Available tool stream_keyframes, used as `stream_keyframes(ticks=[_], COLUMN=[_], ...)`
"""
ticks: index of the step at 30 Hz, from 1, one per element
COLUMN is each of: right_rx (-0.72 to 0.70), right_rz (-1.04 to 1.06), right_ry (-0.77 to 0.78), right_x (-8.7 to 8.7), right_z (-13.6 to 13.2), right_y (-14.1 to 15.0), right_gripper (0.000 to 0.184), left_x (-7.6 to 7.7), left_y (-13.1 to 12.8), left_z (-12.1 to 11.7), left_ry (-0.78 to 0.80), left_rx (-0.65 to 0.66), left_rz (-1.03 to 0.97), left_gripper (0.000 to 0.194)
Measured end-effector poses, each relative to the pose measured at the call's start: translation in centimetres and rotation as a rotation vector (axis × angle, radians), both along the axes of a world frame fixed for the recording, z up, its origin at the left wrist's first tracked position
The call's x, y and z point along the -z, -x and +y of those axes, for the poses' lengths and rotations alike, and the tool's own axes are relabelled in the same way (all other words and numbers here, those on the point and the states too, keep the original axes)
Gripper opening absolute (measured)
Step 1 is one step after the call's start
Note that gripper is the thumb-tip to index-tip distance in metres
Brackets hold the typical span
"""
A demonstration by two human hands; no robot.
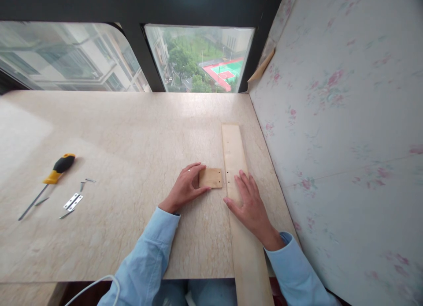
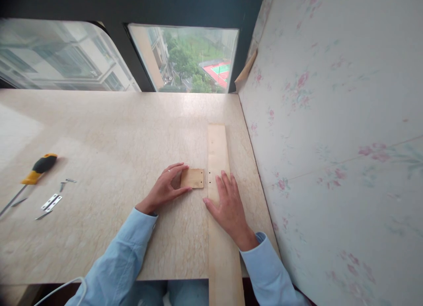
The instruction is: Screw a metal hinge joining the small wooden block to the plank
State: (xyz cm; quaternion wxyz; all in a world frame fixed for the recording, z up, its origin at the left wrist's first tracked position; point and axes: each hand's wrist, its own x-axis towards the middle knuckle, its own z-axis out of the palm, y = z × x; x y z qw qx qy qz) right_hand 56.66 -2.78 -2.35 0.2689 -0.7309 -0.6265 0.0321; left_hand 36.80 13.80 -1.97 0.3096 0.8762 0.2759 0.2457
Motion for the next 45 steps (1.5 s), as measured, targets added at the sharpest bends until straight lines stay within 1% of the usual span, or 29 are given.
stream_keyframes(ticks=[8, 11, 14, 17, 19, 20, 22, 24, 25, 27, 29, 31, 33, 35, 37, 38, 39, 41, 45], right_rx=[-0.003, -0.016, -0.028, -0.041, -0.043, -0.051, -0.068, -0.077, -0.078, -0.067, -0.066, -0.072, -0.073, -0.074, -0.081, -0.085, -0.088, -0.088, -0.078], right_rz=[-0.041, -0.075, -0.103, -0.124, -0.13, -0.136, -0.145, -0.154, -0.157, -0.162, -0.161, -0.159, -0.161, -0.168, -0.173, -0.176, -0.177, -0.175, -0.153], right_ry=[-0.01, -0.036, -0.065, -0.089, -0.081, -0.082, -0.091, -0.093, -0.093, -0.094, -0.097, -0.101, -0.101, -0.095, -0.089, -0.086, -0.083, -0.077, -0.066], right_x=[0.4, 0.6, 0.9, 1.4, 1.8, 1.9, 2.1, 2.3, 2.3, 2.4, 2.5, 2.6, 2.7, 2.8, 2.8, 2.9, 2.9, 3.0, 3.1], right_z=[0.1, 0.2, 0.2, 0.2, 0.2, 0.3, 0.4, 0.4, 0.4, 0.5, 0.5, 0.6, 0.7, 0.8, 0.8, 0.9, 0.9, 0.9, 1.0], right_y=[-0.2, -0.3, -0.6, -1.0, -1.3, -1.5, -1.8, -2.1, -2.2, -2.4, -2.5, -2.7, -2.8, -3.0, -3.2, -3.2, -3.3, -3.4, -3.5], right_gripper=[0.067, 0.066, 0.065, 0.067, 0.069, 0.07, 0.073, 0.076, 0.077, 0.079, 0.08, 0.082, 0.084, 0.086, 0.087, 0.087, 0.087, 0.088, 0.088], left_x=[0.3, 0.4, 0.5, 0.7, 0.8, 0.8, 0.5, 0.0, -0.3, -1.0, -1.7, -2.3, -2.6, -2.7, -2.7, -2.6, -2.5, -2.4, -2.6], left_y=[-0.1, -0.1, -0.3, -0.6, -0.5, -0.3, 0.7, 2.8, 4.3, 8.0, 12.6, 17.5, 22.3, 26.6, 29.9, 31.2, 32.1, 33.4, 33.9], left_z=[0.0, 0.0, 0.0, -0.2, -0.3, -0.4, -0.4, -0.1, 0.1, 0.8, 1.7, 2.5, 3.1, 3.4, 3.5, 3.4, 3.3, 3.1, 2.9], left_ry=[0.009, 0.019, 0.042, 0.062, 0.096, 0.121, 0.142, 0.111, 0.083, 0.029, -0.012, -0.053, -0.092, -0.111, -0.096, -0.069, -0.032, 0.025, 0.064], left_rx=[0.01, -0.004, 0.011, 0.015, -0.004, -0.035, -0.083, -0.125, -0.153, -0.244, -0.403, -0.598, -0.738, -0.819, -0.872, -0.872, -0.845, -0.815, -0.8], left_rz=[0.051, 0.055, 0.045, -0.024, -0.115, -0.162, -0.223, -0.251, -0.255, -0.244, -0.2, -0.1, 0.054, 0.184, 0.273, 0.308, 0.337, 0.362, 0.381], left_gripper=[0.067, 0.071, 0.077, 0.085, 0.081, 0.079, 0.071, 0.059, 0.053, 0.042, 0.032, 0.028, 0.027, 0.026, 0.028, 0.03, 0.031, 0.032, 0.027])
